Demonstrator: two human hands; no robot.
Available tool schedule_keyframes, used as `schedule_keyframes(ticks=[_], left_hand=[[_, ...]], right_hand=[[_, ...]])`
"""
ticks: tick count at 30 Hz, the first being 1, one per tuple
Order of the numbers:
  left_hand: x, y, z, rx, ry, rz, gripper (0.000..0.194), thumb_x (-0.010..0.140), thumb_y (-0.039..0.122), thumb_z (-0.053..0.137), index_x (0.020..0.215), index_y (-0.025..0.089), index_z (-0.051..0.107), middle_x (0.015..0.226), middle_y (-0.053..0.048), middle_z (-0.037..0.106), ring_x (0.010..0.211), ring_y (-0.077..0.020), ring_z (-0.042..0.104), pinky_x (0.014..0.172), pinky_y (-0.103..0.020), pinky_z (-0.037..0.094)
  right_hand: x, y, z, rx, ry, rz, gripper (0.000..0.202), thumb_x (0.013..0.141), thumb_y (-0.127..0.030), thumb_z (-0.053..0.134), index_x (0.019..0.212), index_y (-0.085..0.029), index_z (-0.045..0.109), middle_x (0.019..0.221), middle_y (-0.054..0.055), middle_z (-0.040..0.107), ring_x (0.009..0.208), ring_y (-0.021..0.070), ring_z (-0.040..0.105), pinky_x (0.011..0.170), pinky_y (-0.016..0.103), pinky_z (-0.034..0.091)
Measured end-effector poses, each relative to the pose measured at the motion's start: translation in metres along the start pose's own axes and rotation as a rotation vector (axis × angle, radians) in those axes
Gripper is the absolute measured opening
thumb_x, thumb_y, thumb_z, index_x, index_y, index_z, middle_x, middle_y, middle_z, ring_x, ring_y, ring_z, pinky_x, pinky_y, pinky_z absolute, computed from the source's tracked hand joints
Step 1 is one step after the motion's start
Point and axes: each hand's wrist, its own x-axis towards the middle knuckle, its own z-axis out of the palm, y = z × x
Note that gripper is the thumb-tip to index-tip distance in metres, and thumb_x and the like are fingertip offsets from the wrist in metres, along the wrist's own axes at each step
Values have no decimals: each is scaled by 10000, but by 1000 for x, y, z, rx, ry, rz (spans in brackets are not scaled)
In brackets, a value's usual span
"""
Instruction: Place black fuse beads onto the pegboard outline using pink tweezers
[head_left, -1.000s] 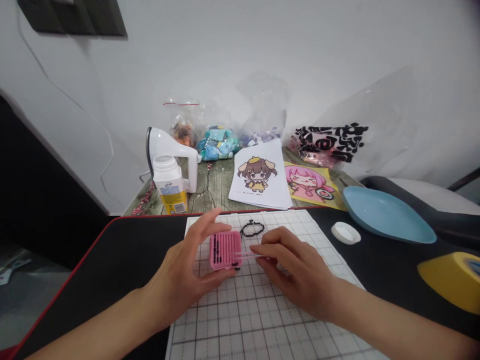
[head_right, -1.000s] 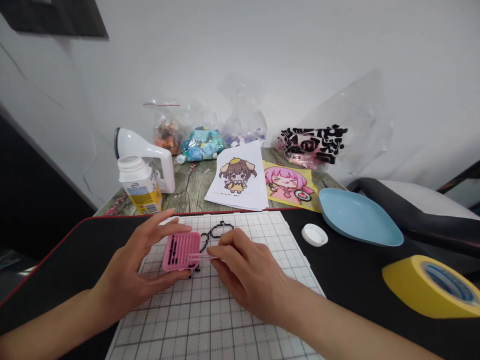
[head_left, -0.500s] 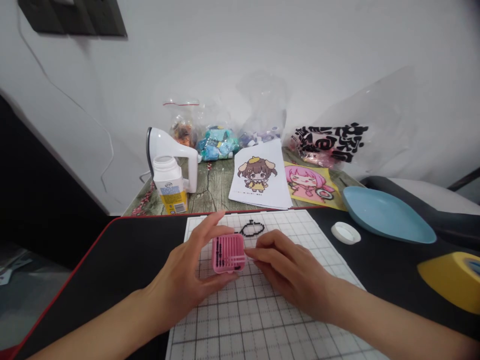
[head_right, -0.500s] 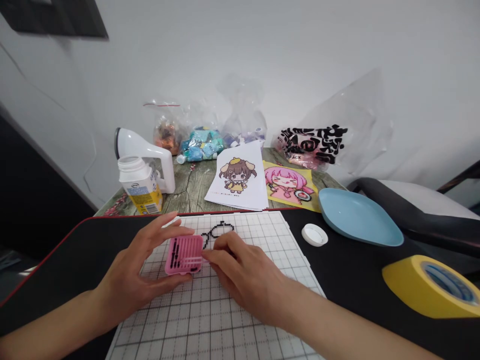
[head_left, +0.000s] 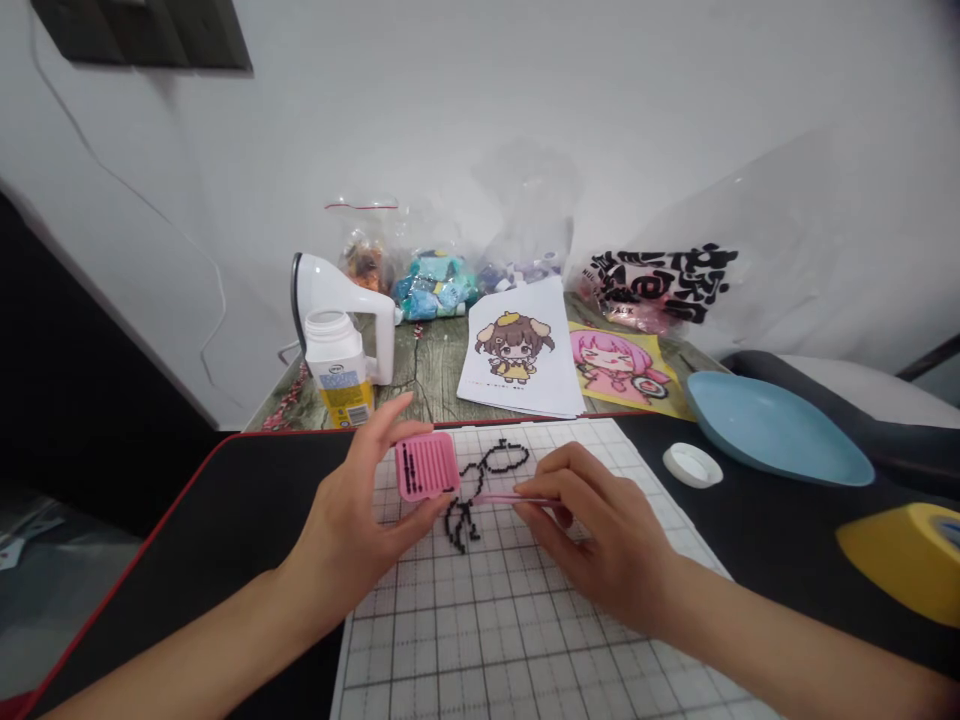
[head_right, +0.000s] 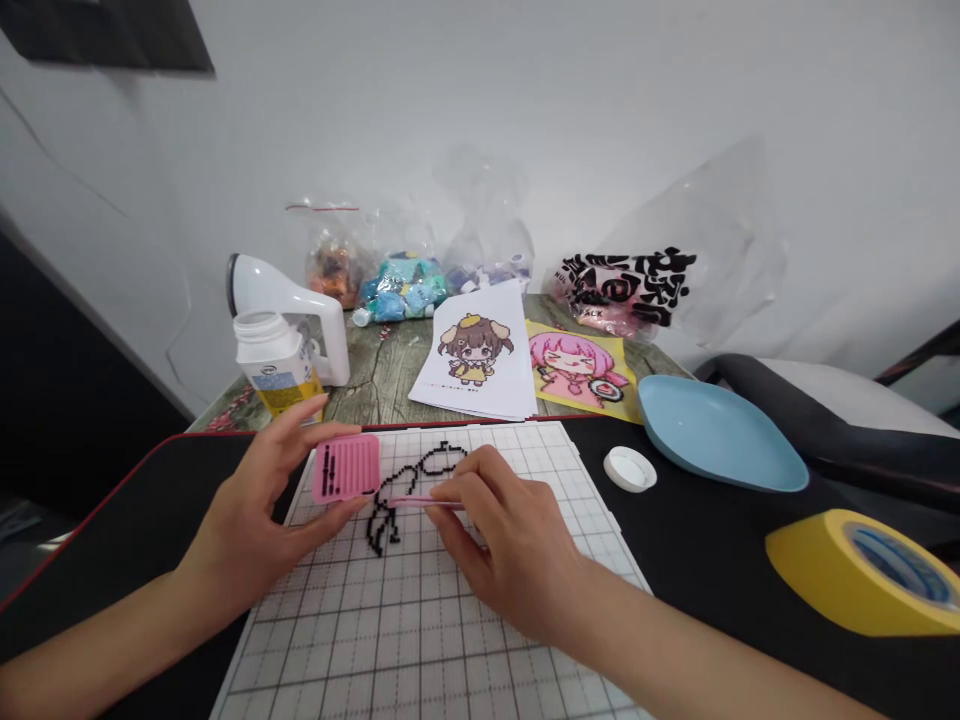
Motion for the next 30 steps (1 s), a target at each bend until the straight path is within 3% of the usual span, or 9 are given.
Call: schedule_keyframes(ticks=[3, 8, 22, 30], left_hand=[[0, 0, 1, -9, -6, -20, 728, 826, 314, 684, 1425, 309, 270, 1202, -51, 656, 1046, -214, 654, 944, -425, 526], [0, 0, 2, -14, -19, -28, 732, 817, 334, 693, 1419, 310, 278, 1206, -58, 646, 1056, -225, 643, 948, -443, 519], [-2, -1, 1, -15, -35, 2, 743, 820, 315, 693, 1424, 322, 260, 1220, -52, 647, 1112, -234, 635, 967, -436, 512], [0, -1, 0, -11, -48, 36, 752, 818, 288, 698, 1432, 323, 265, 1204, -46, 662, 1114, -231, 649, 969, -411, 526]], right_hand=[[2, -2, 1, -80, -10, 24, 174, 940, -292, 537, 820, -170, 571, 758, 1, 557, 496, 59, 441, 417, 207, 336], [3, -4, 1, -164, -22, 4, 298, 941, -379, 529, 725, -177, 568, 663, -17, 536, 490, 70, 480, 401, 213, 273], [2, -2, 1, -163, -79, -4, 293, 943, -373, 520, 747, -167, 589, 697, -6, 568, 481, 64, 515, 410, 209, 285], [1, -3, 2, -145, -27, 20, 260, 936, -366, 530, 759, -180, 571, 703, -6, 570, 486, 68, 488, 407, 208, 301]])
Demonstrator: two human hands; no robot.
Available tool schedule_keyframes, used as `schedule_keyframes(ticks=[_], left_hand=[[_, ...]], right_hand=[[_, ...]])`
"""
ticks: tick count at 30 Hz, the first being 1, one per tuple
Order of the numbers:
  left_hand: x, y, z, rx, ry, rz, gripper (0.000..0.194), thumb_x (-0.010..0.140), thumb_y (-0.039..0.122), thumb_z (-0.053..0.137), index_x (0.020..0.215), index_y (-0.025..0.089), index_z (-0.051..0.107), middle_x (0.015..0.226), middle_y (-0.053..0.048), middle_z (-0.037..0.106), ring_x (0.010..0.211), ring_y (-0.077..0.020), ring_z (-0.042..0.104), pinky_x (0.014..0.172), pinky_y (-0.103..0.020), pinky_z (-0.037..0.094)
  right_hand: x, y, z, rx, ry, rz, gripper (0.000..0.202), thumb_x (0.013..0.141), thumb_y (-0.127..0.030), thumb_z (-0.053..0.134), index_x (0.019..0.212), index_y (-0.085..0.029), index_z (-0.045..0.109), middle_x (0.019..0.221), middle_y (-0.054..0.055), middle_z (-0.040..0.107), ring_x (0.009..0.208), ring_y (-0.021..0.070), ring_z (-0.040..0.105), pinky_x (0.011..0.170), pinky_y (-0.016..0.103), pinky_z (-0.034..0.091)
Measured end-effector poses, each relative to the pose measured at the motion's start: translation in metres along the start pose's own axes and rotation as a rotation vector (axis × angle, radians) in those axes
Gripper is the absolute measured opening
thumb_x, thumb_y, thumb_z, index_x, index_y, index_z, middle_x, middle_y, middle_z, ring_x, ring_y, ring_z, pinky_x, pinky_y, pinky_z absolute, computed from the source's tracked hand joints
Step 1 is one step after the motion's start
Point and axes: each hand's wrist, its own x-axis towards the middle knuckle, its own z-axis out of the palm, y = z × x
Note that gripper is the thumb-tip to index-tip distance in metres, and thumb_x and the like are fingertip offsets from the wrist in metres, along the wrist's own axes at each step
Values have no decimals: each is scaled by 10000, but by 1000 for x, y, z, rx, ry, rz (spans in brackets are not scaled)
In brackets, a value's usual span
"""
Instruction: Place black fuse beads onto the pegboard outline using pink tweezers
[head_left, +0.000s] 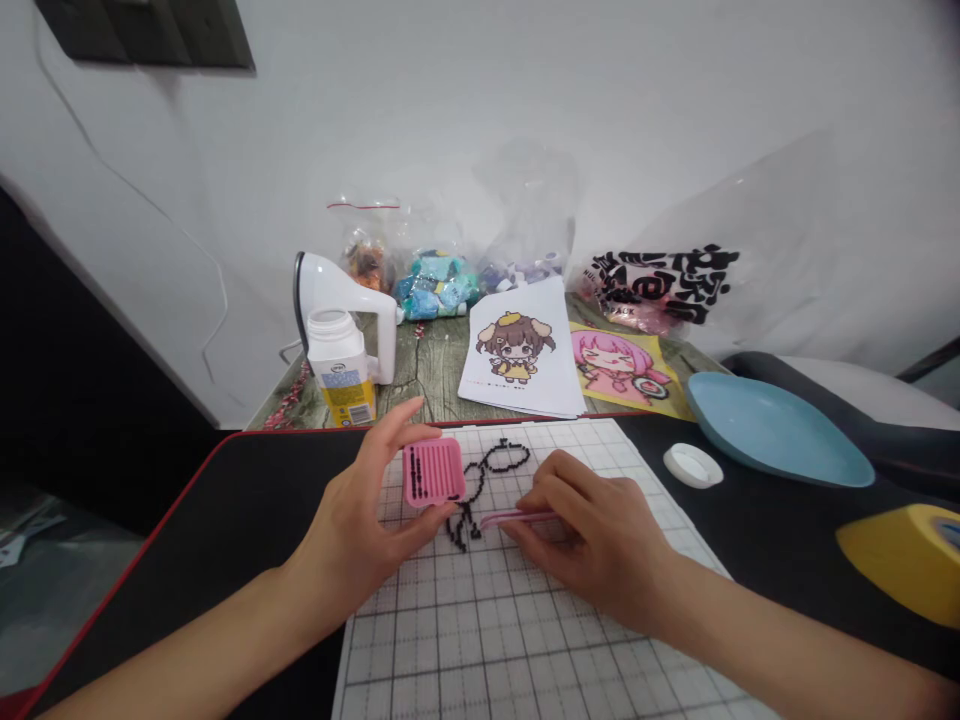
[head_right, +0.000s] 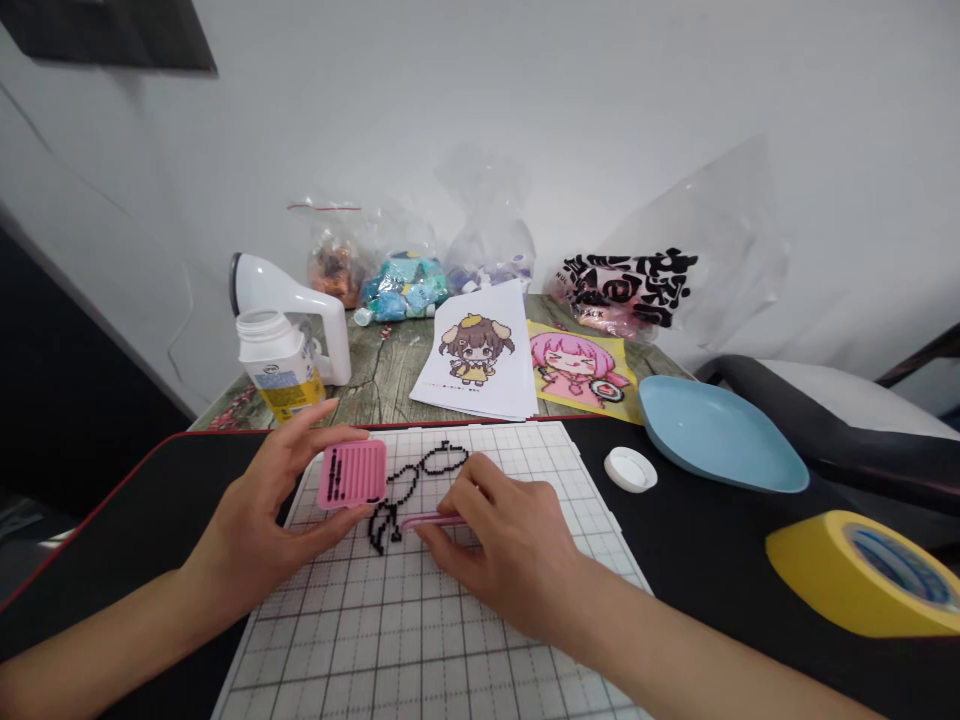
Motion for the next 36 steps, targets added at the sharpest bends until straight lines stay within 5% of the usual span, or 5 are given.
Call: schedule_keyframes(ticks=[5, 11, 26, 36], left_hand=[[-2, 2, -1, -44, -70, 5, 818, 795, 322, 742, 1446, 356, 248, 1223, -36, 671, 1157, -240, 639, 976, -397, 533], [-6, 4, 0, -90, -112, -9, 867, 761, 362, 781, 1451, 409, 257, 1211, -13, 692, 1183, -251, 631, 959, -389, 555], [-7, 7, 0, -51, -144, 3, 836, 792, 352, 752, 1451, 412, 242, 1233, 13, 682, 1181, -229, 633, 1013, -391, 522], [-7, 7, 0, -59, -122, 10, 849, 786, 343, 758, 1456, 407, 240, 1232, 2, 682, 1180, -237, 634, 935, -365, 573]], right_hand=[[-1, 2, -3, 137, 31, -36, 71, 942, -211, 514, 988, -184, 560, 868, 29, 576, 569, 76, 504, 470, 210, 441], [1, 2, -6, 224, -107, -143, 217, 953, -115, 441, 1149, -168, 519, 979, 71, 559, 829, 141, 606, 646, 272, 567], [0, 3, -3, 199, -217, -141, 237, 979, -131, 387, 1180, -181, 502, 993, 77, 561, 776, 141, 617, 601, 279, 568], [-1, 2, -5, 221, -121, -166, 228, 955, -94, 431, 1159, -144, 523, 981, 86, 553, 802, 144, 596, 616, 269, 558]])
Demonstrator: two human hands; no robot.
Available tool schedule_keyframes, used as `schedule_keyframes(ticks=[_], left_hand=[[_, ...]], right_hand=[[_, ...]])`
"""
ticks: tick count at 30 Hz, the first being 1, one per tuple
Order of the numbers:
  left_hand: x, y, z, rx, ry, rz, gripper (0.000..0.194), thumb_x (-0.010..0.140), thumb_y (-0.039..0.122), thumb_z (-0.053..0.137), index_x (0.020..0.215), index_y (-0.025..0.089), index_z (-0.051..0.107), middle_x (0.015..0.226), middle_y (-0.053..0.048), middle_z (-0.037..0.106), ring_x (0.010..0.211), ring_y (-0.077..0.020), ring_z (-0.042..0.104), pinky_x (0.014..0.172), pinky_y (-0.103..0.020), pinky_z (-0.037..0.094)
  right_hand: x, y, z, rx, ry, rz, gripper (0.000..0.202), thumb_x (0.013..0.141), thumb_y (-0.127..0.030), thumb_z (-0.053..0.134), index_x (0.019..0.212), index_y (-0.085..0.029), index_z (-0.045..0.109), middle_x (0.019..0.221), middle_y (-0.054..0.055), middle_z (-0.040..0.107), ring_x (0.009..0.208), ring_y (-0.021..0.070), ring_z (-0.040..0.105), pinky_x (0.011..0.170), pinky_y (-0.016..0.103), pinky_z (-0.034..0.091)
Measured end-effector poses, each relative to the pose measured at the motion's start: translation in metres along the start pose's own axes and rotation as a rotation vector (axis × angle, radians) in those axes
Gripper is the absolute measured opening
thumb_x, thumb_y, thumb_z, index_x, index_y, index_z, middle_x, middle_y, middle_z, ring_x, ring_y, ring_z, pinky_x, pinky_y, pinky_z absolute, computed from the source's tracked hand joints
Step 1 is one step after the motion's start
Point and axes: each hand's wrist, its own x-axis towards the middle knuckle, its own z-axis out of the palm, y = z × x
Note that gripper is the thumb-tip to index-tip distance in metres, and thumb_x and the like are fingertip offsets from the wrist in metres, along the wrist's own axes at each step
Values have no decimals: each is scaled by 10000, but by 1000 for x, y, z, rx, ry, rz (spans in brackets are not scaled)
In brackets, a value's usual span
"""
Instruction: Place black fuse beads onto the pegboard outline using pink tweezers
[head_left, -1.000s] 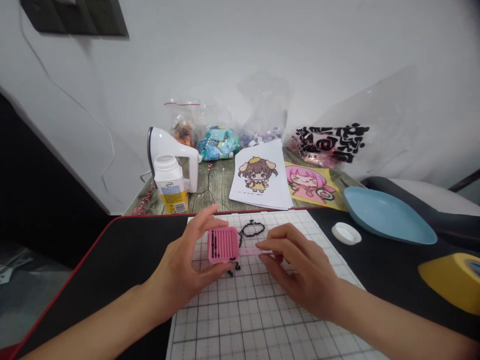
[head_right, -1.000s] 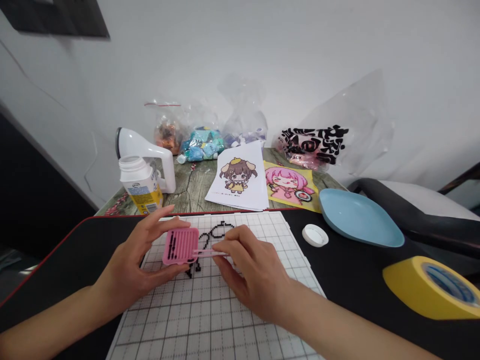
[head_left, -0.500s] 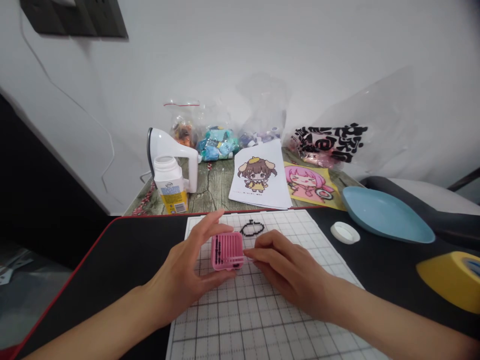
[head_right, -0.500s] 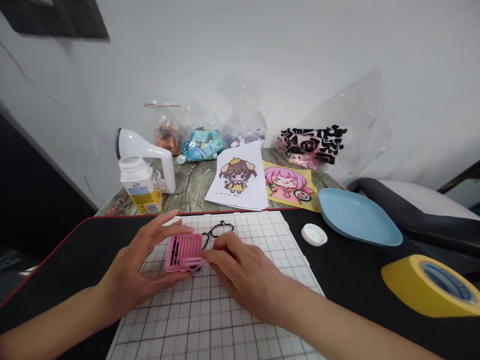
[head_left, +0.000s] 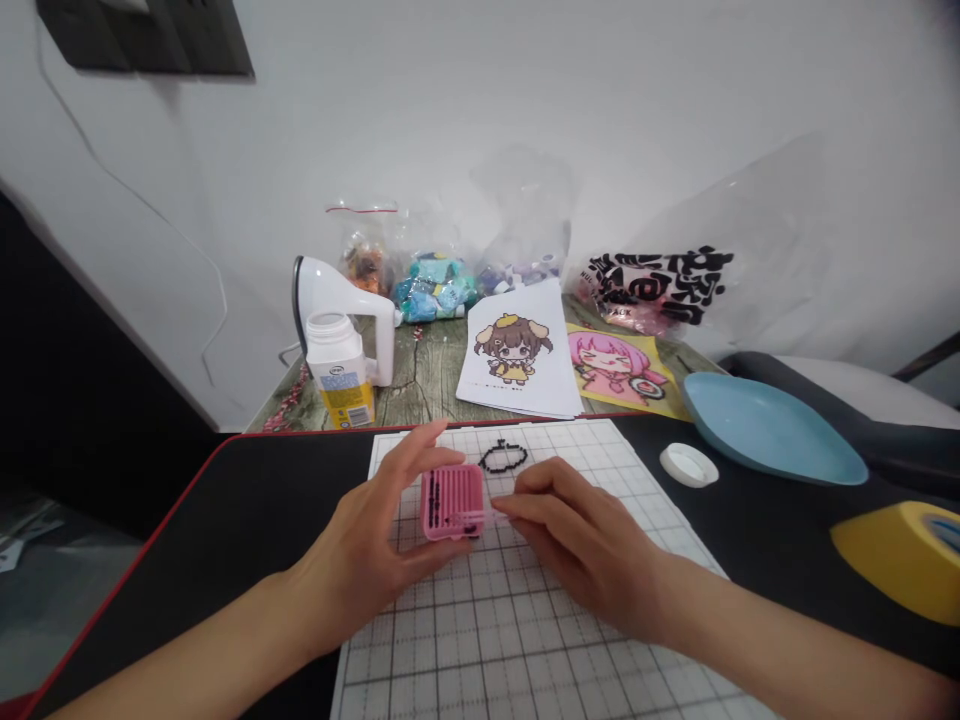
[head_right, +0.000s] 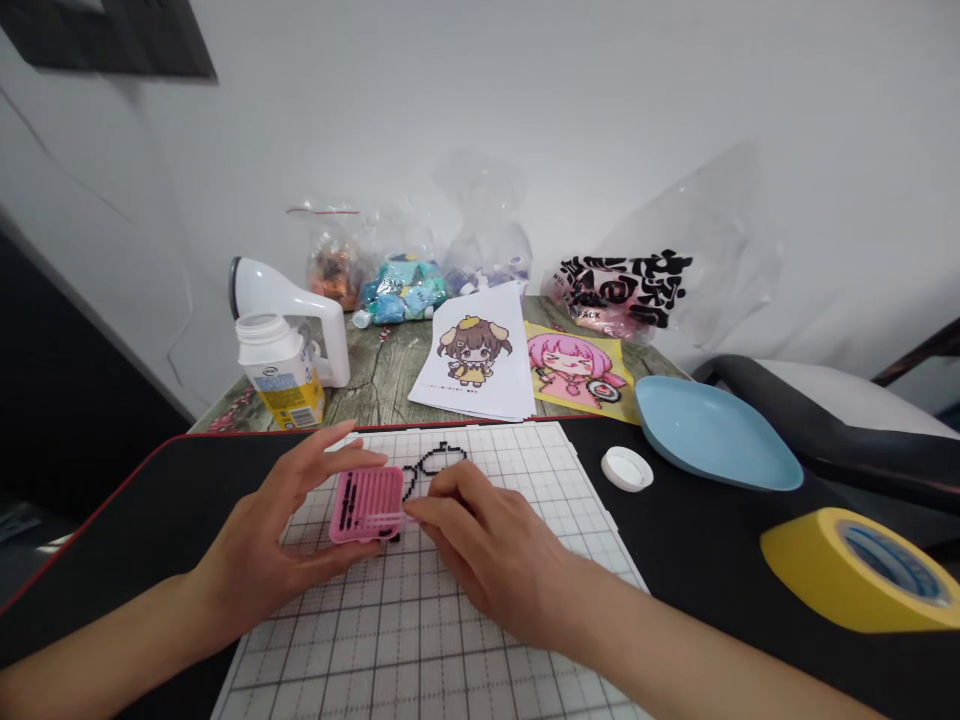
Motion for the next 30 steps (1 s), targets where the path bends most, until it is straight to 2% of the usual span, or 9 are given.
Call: schedule_keyframes(ticks=[4, 12, 18, 24, 30], left_hand=[[0, -1, 0, 24, 25, 5, 853, 782, 333, 762, 1458, 395, 245, 1228, 5, 687, 1169, -229, 639, 928, -340, 577], [2, -4, -1, 50, 21, 18, 805, 811, 315, 725, 1458, 357, 247, 1235, -18, 677, 1184, -250, 627, 944, -374, 569], [1, -2, 0, 40, 28, -2, 810, 802, 296, 728, 1454, 368, 254, 1236, -7, 677, 1170, -238, 637, 935, -343, 566], [1, -2, -2, 62, 21, 2, 817, 801, 312, 729, 1455, 371, 243, 1235, -1, 677, 1174, -232, 635, 944, -340, 562], [5, -5, -2, 147, 100, 40, 771, 824, 314, 701, 1448, 316, 248, 1236, -41, 669, 1153, -232, 649, 939, -351, 565]], right_hand=[[0, 1, 0, 14, 43, 25, 204, 949, -103, 459, 1134, -141, 536, 968, 80, 542, 809, 142, 582, 615, 261, 549], [-1, 1, 1, 35, 104, 39, 175, 938, -93, 476, 1090, -147, 543, 938, 59, 529, 772, 122, 553, 572, 235, 495], [-1, 1, 1, 32, 108, 53, 151, 939, -112, 490, 1072, -156, 544, 935, 50, 528, 763, 116, 553, 581, 234, 491], [-1, 1, 1, 11, 107, 54, 106, 940, -140, 503, 1033, -154, 550, 912, 45, 527, 694, 98, 531, 517, 207, 455], [0, 1, 2, -20, 127, 78, 51, 931, -173, 527, 975, -164, 553, 883, 32, 542, 592, 76, 472, 478, 204, 419]])
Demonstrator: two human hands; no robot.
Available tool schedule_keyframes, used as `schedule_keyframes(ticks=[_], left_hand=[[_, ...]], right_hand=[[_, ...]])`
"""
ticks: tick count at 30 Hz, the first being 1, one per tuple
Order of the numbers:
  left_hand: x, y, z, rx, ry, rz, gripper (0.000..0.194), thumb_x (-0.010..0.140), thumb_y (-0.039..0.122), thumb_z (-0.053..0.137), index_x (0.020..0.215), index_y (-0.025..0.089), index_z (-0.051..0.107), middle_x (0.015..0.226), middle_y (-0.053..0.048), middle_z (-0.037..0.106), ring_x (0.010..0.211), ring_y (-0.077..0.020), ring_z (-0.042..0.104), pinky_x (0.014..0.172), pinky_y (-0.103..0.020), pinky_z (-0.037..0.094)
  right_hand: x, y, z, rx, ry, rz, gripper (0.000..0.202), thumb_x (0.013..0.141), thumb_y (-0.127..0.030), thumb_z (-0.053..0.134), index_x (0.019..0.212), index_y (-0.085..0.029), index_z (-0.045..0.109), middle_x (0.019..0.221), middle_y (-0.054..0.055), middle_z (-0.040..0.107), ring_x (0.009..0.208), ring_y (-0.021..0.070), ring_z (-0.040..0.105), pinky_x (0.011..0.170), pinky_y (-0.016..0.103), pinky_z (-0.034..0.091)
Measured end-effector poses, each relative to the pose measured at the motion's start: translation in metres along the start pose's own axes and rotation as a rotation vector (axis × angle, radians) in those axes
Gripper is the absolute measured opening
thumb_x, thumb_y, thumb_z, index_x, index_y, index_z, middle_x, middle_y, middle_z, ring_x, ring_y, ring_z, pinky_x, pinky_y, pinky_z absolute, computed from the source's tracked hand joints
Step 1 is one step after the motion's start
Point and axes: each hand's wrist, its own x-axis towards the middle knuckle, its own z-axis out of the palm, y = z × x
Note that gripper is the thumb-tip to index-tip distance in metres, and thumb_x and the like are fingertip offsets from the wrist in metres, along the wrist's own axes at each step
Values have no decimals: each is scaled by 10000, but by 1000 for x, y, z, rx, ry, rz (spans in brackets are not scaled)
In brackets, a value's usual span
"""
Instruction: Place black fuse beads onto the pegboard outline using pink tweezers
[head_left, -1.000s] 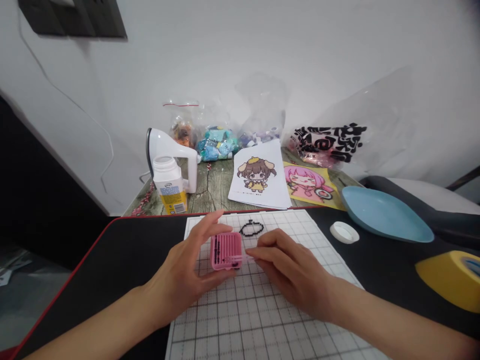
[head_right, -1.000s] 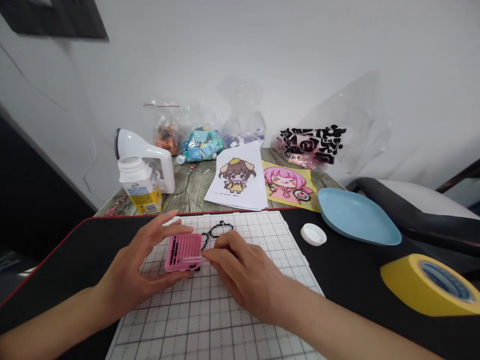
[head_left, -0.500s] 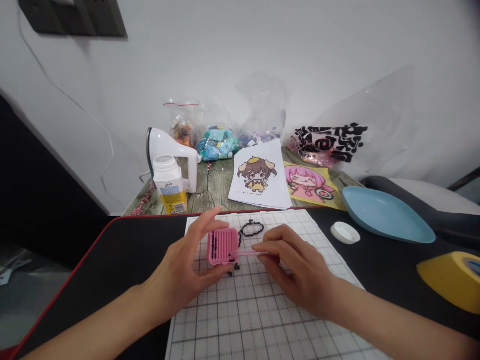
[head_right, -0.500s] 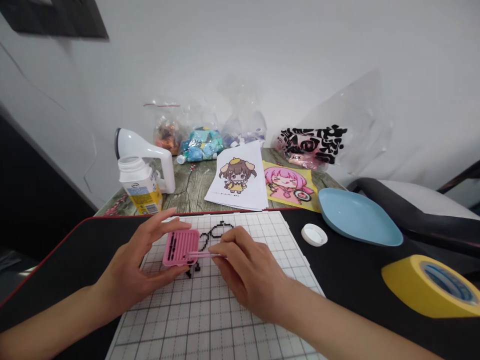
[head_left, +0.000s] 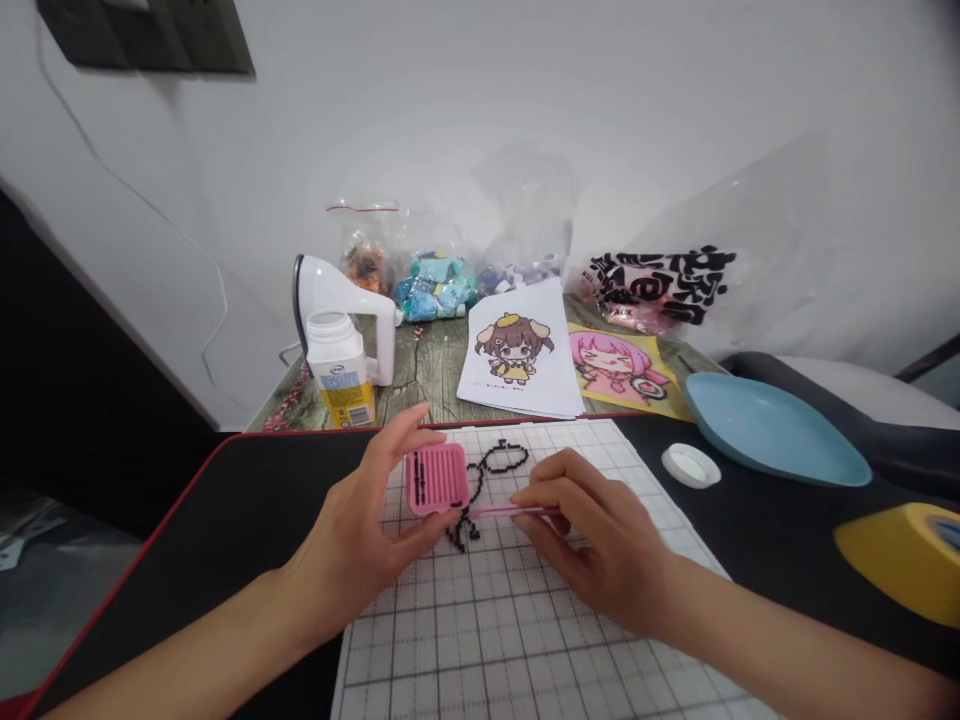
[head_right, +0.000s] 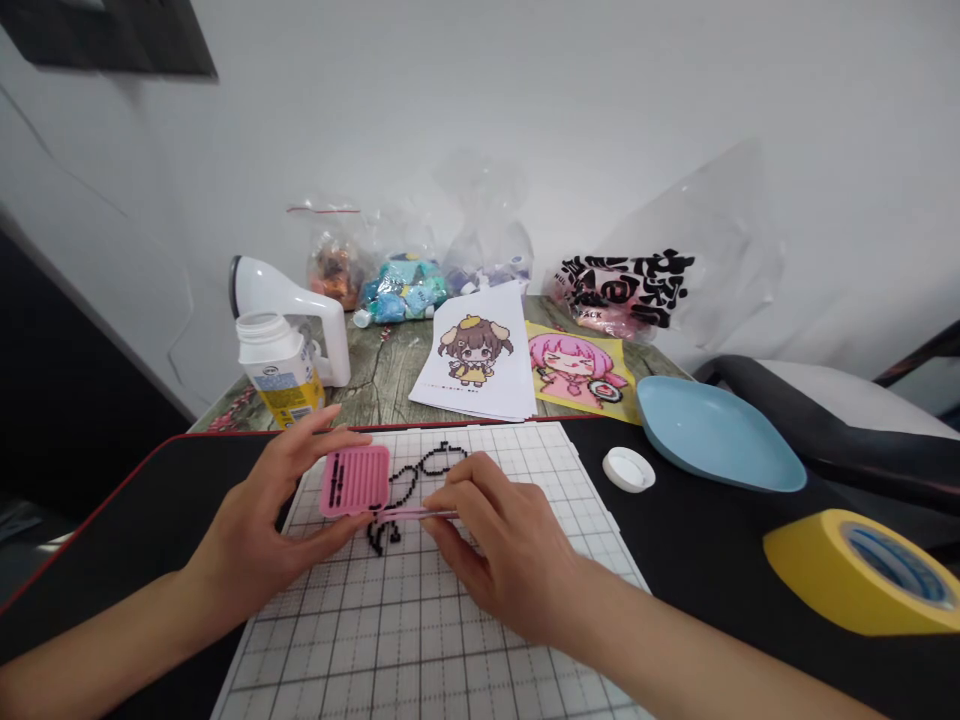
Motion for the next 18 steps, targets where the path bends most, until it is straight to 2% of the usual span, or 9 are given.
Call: schedule_keyframes(ticks=[4, 18], left_hand=[[0, -2, 2, 10, 55, -19, 752, 825, 327, 697, 1440, 297, 265, 1215, -54, 673, 1115, -235, 665, 940, -379, 560], [0, -2, 0, -9, 27, -46, 736, 834, 301, 680, 1433, 304, 253, 1213, -47, 665, 1102, -219, 664, 948, -380, 547]], right_hand=[[1, -1, -1, -33, -12, 17, 49, 928, -218, 543, 916, -172, 555, 836, 16, 552, 541, 68, 450, 438, 202, 374], [3, 2, -3, -89, -48, 44, 162, 920, -294, 558, 808, -177, 572, 750, 0, 567, 502, 66, 443, 435, 214, 339]])
